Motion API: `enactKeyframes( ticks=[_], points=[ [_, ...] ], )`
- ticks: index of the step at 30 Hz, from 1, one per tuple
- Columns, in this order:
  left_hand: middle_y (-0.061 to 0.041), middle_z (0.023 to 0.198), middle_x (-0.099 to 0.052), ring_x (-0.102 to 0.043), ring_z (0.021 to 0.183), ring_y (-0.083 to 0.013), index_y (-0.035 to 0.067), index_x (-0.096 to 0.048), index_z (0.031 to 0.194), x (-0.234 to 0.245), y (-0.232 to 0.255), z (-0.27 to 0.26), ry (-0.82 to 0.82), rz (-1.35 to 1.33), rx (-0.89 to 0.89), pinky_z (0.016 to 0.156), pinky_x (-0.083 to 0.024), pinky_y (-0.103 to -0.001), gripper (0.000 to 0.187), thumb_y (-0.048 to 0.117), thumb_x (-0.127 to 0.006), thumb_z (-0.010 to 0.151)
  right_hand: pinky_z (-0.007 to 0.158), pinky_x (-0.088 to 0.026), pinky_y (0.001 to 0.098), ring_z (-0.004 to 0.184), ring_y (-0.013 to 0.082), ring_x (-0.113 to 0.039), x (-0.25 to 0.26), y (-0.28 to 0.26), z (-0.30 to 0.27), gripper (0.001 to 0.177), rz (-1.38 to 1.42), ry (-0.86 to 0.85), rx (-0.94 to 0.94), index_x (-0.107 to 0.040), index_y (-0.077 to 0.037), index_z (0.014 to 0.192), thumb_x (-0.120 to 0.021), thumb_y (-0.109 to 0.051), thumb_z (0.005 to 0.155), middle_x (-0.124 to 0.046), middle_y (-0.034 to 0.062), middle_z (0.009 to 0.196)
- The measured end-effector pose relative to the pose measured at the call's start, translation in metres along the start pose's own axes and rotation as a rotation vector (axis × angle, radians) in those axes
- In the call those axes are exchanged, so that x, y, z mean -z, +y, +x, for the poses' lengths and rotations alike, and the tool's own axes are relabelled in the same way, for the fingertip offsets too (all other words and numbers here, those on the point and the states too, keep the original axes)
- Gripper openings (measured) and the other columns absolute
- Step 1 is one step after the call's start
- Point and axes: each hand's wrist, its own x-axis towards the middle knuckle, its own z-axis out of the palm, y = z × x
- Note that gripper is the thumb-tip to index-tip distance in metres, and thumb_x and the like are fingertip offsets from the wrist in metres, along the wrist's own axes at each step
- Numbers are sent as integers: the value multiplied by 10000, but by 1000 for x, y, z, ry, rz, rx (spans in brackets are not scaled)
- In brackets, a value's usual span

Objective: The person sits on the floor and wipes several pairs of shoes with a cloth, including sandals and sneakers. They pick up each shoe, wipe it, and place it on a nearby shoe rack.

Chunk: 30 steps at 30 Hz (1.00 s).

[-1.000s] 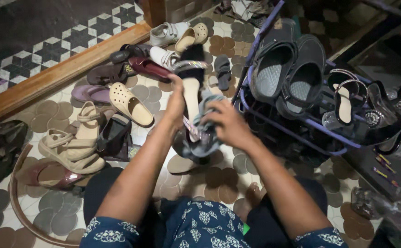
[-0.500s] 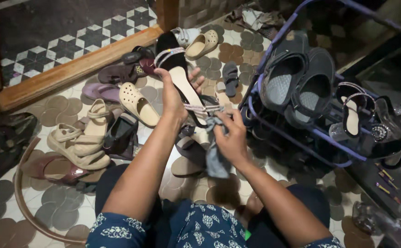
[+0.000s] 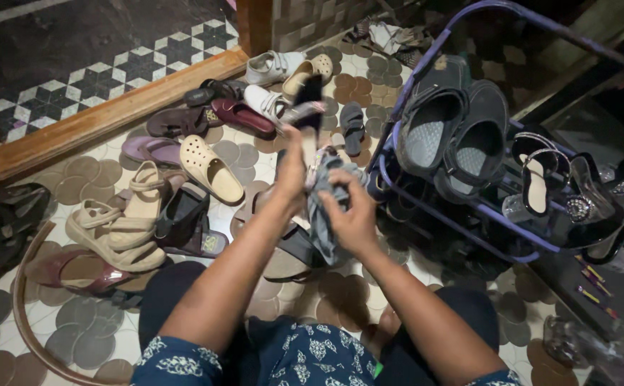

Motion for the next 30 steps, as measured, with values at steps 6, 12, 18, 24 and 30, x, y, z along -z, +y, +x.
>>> enactKeyframes(
  ticks=[6, 12, 18, 24, 30],
  points=[
    [-38, 836, -658, -619, 696, -129, 67, -656, 1013, 16, 14, 11, 129, 16, -90, 612, -515, -277, 836, 846, -380, 885, 945, -528, 336, 1028, 264, -693, 1, -11, -8, 228, -115, -58, 78, -630, -19, 1079, -704, 12, 866, -680, 128, 1053],
    [-37, 1011, -704, -684, 918, -128, 121, -648, 1130, -12, -27, -17, 11, -30, 129, 827, -572, -282, 800, 820, -392, 839, 978, -512, 372, 1074, 294, -674, 9, -2, 16, 225, -162, 94, 41, -636, -23, 1136, -633, 16, 914, -683, 132, 1112],
    [-41, 894, -679, -661, 787, -164, 210, -620, 1100, -6, -13, -10, 117, -75, 96, 717, -559, -321, 686, 796, -417, 808, 1107, -364, 479, 1214, 374, -521, 4, 16, -3, 363, -226, -81, 126, -561, -9, 1203, -657, -26, 854, -583, 184, 1238],
    [-33, 828, -644, -609, 704, -153, 84, -628, 1025, 8, 32, 9, 84, -120, -188, 620, -496, -291, 764, 818, -453, 910, 1068, -430, 398, 1197, 351, -538, 10, 48, -56, 332, -220, -410, 6, -633, -63, 1149, -595, -33, 821, -583, 168, 1183],
    [-78, 950, -684, -625, 778, -167, 56, -644, 1200, -26, 33, -4, -57, -144, -142, 668, -529, -308, 841, 805, -405, 904, 852, -486, 325, 948, 156, -612, 65, 82, -74, 194, 228, -364, -460, -614, -43, 1084, -613, -186, 952, -661, 48, 995]
  ],
)
